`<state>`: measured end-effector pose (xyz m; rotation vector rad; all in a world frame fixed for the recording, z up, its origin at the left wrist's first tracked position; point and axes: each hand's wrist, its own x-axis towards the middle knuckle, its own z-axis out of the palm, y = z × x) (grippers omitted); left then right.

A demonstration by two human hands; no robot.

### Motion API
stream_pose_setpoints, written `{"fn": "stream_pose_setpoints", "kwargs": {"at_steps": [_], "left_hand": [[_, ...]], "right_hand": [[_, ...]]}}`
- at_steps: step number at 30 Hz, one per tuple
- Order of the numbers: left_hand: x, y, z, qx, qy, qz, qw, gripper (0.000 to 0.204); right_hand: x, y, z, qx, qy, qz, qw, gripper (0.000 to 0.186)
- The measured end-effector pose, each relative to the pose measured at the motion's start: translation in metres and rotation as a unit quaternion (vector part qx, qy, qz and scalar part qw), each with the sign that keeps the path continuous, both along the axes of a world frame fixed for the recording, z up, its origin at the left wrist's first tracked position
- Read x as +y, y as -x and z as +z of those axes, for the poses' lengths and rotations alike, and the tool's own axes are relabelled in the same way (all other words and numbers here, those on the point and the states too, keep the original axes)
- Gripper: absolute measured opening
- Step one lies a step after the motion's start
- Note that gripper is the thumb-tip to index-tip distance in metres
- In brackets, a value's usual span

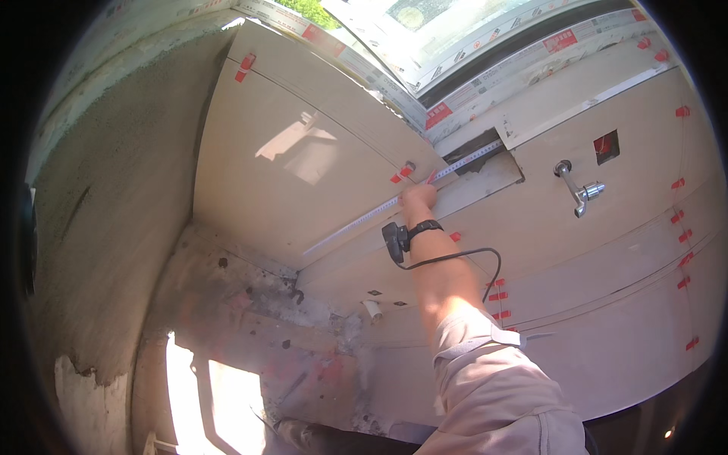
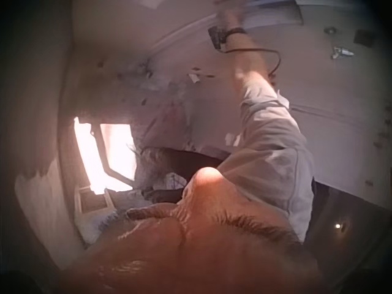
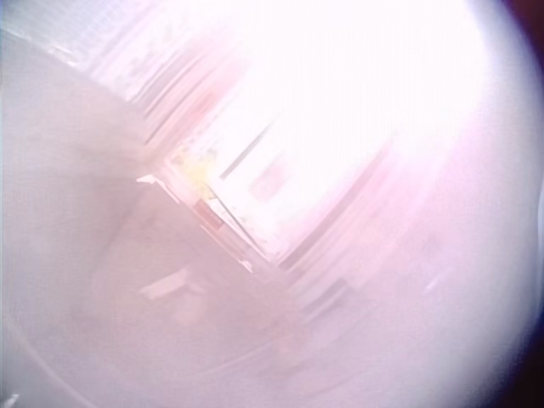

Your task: Measuring, cutting, and fitting small ceramic tile pieces into a wall gap during renovation.

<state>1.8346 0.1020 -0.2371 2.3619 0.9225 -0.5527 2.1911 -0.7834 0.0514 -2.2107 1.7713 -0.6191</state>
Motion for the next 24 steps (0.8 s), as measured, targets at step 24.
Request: {"fn": "stream_pose_setpoints", "kwargs": {"at_steps": [24], "left_hand": [[0.011, 0.093, 0.257, -0.266, 0.32, 0.244, 0.876, 0.043]], "right_hand": [[0.715, 0.23, 0.081, 0.037, -0.292, 0.798, 0.526, 0.019]]}}
